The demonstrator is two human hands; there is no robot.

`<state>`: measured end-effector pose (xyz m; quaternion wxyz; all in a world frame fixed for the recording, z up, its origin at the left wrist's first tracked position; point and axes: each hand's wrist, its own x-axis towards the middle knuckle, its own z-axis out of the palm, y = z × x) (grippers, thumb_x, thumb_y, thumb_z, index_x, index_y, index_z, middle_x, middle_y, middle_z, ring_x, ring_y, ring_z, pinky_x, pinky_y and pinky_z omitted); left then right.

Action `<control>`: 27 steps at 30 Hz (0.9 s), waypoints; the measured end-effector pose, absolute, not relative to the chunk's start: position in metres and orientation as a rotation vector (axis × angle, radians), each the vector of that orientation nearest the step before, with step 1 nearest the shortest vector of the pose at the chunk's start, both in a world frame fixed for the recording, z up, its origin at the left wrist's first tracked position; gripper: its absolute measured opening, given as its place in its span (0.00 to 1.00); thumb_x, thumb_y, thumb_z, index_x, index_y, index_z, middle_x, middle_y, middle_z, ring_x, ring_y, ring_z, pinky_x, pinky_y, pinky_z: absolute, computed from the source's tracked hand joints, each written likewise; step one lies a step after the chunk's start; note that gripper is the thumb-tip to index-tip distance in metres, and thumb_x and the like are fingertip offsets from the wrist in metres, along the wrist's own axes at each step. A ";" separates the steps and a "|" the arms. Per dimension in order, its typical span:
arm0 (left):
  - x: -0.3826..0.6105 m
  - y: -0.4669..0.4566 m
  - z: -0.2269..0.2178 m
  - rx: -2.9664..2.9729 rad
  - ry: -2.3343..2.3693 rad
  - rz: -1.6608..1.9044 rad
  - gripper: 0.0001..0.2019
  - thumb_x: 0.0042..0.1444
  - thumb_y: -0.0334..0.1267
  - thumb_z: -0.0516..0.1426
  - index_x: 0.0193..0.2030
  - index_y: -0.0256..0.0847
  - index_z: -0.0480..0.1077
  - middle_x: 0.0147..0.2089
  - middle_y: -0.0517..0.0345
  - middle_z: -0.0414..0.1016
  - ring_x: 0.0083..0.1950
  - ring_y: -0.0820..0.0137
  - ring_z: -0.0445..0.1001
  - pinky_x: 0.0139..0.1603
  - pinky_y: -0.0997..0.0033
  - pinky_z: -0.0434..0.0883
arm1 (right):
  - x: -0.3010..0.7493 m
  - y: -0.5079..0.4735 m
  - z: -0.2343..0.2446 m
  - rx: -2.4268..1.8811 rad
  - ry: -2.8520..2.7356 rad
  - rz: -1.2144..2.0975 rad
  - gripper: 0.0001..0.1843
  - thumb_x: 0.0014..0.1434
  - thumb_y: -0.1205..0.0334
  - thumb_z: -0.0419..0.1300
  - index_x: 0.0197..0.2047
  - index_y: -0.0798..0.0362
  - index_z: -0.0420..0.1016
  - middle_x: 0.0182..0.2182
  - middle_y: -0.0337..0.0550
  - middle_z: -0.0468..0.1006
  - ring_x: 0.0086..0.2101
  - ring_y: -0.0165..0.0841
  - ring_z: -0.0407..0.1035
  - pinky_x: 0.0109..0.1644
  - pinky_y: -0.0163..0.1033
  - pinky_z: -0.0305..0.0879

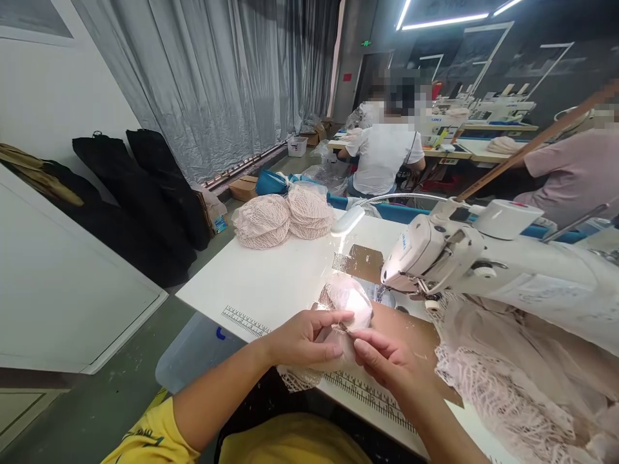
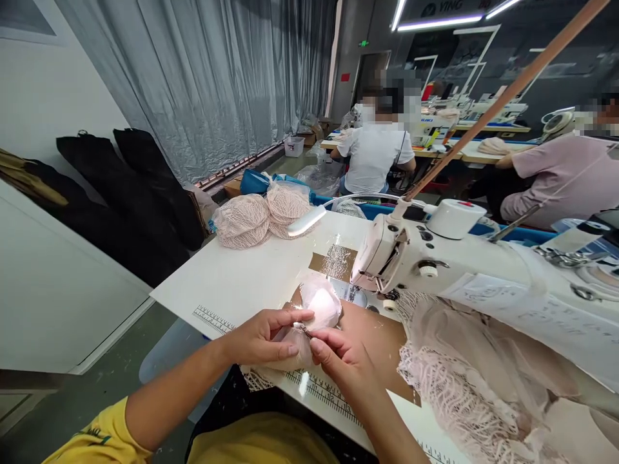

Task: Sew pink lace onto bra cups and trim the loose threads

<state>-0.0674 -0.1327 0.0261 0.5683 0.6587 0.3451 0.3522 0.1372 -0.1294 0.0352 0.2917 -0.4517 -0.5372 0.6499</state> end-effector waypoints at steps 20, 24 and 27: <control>-0.025 -0.138 0.045 1.695 0.762 0.928 0.26 0.58 0.40 0.57 0.63 0.38 0.61 0.46 0.50 0.70 0.39 0.72 0.69 0.39 0.73 0.68 | 0.177 -0.160 0.026 -1.119 -1.877 1.355 0.16 0.57 0.51 0.60 0.45 0.51 0.73 0.38 0.44 0.77 0.37 0.37 0.71 0.40 0.39 0.69; -0.021 -0.113 0.041 2.154 0.959 0.931 0.14 0.64 0.38 0.49 0.52 0.39 0.70 0.51 0.48 0.71 0.50 0.66 0.69 0.51 0.65 0.67 | 0.161 -0.161 0.035 -0.968 -1.843 1.512 0.15 0.57 0.49 0.58 0.31 0.54 0.72 0.30 0.43 0.74 0.29 0.34 0.68 0.34 0.37 0.67; -0.024 -0.105 0.029 2.432 1.091 0.575 0.11 0.60 0.42 0.54 0.45 0.41 0.72 0.51 0.50 0.71 0.52 0.61 0.68 0.52 0.61 0.66 | 0.176 -0.173 0.028 -0.958 -1.683 1.536 0.18 0.52 0.48 0.62 0.40 0.52 0.75 0.35 0.46 0.77 0.36 0.40 0.71 0.42 0.43 0.68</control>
